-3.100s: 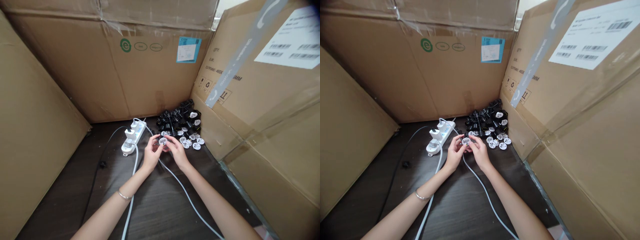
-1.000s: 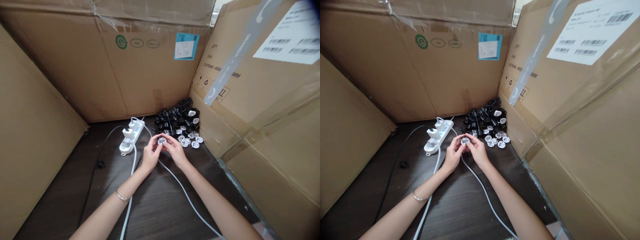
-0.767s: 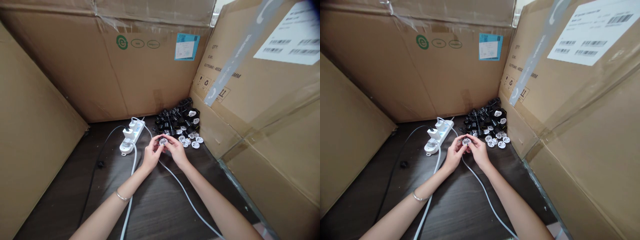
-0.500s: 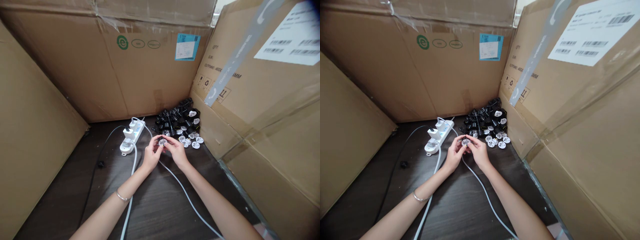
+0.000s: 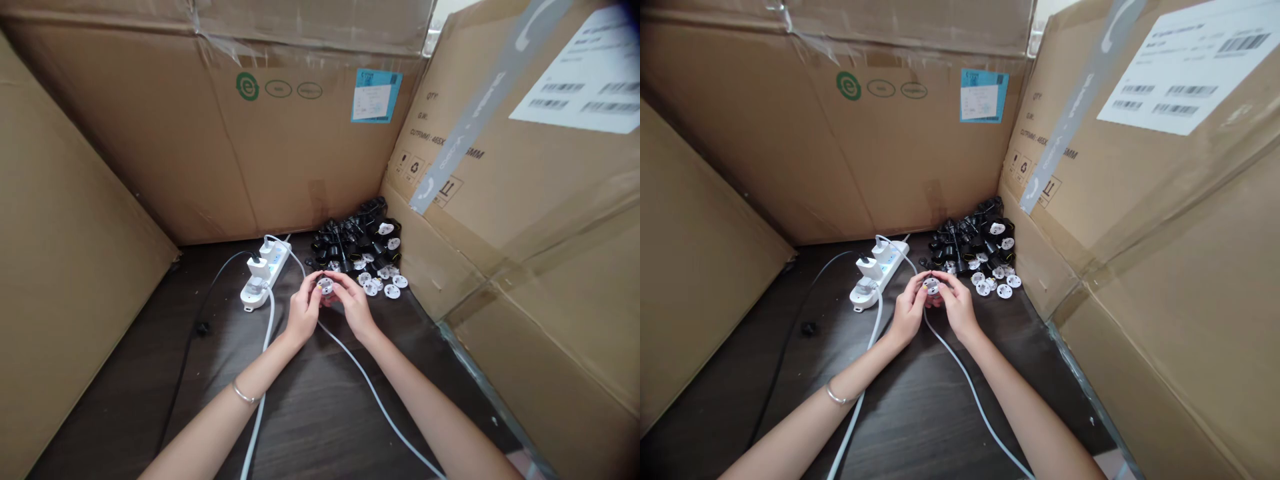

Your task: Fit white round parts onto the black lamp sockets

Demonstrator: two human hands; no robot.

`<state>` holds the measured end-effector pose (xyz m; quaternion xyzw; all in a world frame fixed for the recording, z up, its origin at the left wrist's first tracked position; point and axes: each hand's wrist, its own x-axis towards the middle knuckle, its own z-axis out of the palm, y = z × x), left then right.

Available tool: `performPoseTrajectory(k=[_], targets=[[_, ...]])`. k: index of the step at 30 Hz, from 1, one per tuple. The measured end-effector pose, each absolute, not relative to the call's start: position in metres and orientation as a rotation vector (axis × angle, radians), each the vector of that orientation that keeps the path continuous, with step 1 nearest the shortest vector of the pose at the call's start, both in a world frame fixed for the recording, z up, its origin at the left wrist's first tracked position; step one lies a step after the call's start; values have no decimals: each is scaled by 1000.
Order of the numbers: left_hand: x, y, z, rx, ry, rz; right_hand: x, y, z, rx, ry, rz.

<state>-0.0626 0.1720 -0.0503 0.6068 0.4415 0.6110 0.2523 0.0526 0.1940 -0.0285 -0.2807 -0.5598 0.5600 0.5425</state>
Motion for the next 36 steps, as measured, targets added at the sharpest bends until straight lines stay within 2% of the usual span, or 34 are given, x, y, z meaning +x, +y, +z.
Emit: performPoseTrajectory(k=[36], targets=[[-62,173,-51,1665,1252,1564,49,199,-40,-800,-1422,1228]])
